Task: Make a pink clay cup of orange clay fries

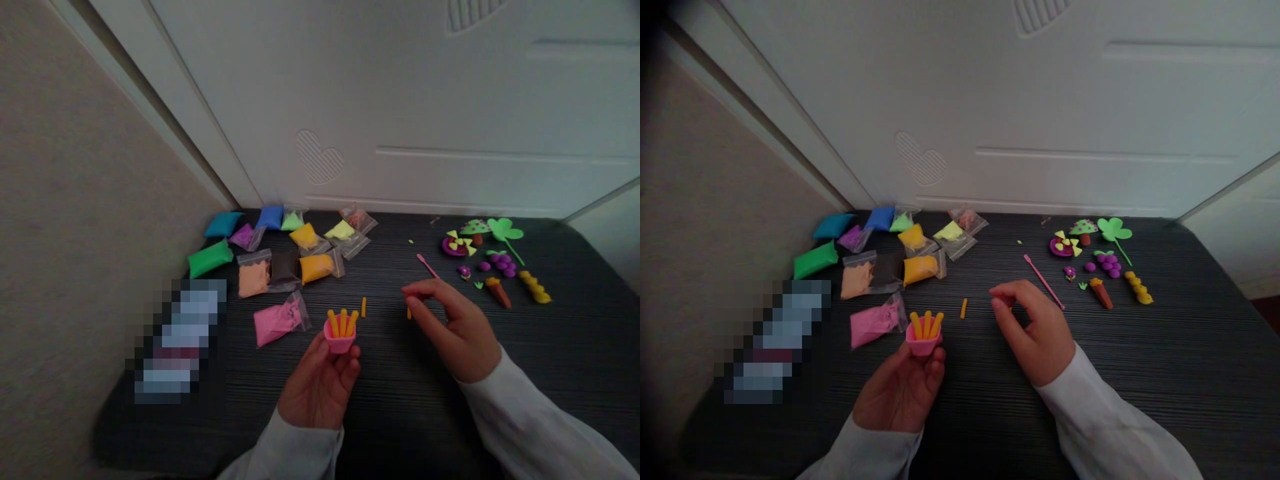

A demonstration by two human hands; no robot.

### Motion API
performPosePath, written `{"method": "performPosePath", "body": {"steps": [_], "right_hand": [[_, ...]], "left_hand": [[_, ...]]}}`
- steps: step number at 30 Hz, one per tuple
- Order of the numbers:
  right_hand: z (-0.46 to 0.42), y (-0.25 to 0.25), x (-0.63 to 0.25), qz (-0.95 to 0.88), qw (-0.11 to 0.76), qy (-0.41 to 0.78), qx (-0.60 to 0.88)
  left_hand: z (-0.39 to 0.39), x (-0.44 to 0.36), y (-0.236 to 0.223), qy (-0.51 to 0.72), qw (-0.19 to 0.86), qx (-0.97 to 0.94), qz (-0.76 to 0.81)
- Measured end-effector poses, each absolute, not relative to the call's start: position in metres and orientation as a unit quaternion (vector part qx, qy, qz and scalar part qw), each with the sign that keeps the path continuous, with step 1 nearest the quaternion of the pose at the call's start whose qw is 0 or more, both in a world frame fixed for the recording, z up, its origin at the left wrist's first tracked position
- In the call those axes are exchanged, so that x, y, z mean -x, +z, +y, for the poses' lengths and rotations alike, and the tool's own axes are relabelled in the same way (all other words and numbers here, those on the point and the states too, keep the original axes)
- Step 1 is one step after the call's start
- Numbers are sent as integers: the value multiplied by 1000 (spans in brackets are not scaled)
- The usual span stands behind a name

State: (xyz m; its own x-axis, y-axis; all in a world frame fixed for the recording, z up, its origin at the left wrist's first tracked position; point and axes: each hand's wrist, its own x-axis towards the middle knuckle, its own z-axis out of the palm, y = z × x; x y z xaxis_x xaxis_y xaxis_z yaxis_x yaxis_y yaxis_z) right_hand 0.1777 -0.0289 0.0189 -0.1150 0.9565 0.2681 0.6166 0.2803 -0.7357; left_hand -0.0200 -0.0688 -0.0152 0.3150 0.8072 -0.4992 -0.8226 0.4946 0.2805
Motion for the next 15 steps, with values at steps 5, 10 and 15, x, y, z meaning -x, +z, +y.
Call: {"method": "performPosePath", "body": {"steps": [5,10,15], "right_hand": [[-18,2,-176,-762,286,148,562],[-23,-5,-156,-801,227,119,541],[-31,0,-150,-809,212,129,533]], "left_hand": [[-69,22,-17,524,797,20,299],[-69,23,-21,517,815,-6,263],[-67,22,-23,522,808,-2,275]]}}
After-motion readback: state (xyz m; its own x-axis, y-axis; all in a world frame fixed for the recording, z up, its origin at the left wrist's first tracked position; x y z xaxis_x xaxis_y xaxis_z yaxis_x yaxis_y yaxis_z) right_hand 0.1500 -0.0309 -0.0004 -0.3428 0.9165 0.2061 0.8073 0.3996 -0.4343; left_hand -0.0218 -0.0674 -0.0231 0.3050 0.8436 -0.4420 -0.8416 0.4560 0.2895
